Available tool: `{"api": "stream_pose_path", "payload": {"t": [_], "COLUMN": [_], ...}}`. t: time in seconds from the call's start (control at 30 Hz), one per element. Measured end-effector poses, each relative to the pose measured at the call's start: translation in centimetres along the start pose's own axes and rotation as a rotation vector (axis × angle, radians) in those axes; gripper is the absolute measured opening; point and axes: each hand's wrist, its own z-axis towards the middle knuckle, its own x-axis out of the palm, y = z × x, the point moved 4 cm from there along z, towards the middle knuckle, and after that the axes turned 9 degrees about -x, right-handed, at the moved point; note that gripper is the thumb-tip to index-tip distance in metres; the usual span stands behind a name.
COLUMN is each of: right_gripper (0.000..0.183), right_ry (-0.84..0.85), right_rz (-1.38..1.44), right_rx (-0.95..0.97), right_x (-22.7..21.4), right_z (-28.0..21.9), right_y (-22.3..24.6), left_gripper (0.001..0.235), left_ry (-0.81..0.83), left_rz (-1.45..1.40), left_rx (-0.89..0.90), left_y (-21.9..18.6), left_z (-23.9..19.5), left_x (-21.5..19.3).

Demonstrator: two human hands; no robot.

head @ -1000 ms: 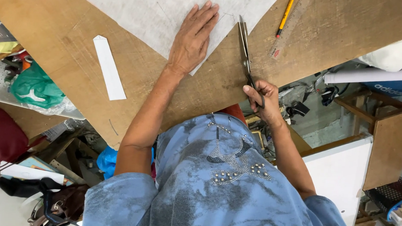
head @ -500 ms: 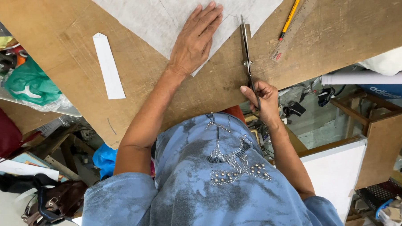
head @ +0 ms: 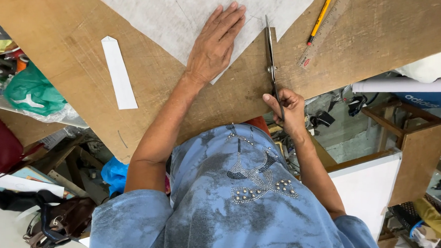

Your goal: Measuring, marking, and cutting out pattern pieces using a ruler, pencil, and scissors.

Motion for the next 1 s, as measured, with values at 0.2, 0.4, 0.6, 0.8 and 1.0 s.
{"api": "stream_pose_path", "payload": {"t": [0.2,0.4,0.6,0.8,1.0], "right_gripper": [0.050,0.055,0.054,0.044,0.046], "right_ry": [0.007,-0.003,0.006,0.164,0.480], "right_rz": [-0.011,-0.042,0.013,0.184,0.153], "right_rx": [-0.018,-0.032,0.007,-0.021,0.067], "right_x": [0.1,0.2,0.4,-2.5,-5.7], "right_z": [0.1,0.2,0.0,0.7,3.1], "right_y": [0.2,0.3,1.5,1.2,3.6], "left_gripper": [0.048,0.046,0.047,0.046,0.054], "left_ry": [-0.007,-0.026,-0.031,-0.056,-0.124], "left_rz": [-0.013,-0.022,-0.024,-0.031,0.050], "left_rx": [0.002,0.005,0.011,0.049,0.036], "left_y": [0.0,0.0,0.2,0.8,-0.6], "left_z": [-0.1,0.0,0.0,-0.6,-2.8], "left_x": [0.0,0.0,0.1,0.0,-0.7]}}
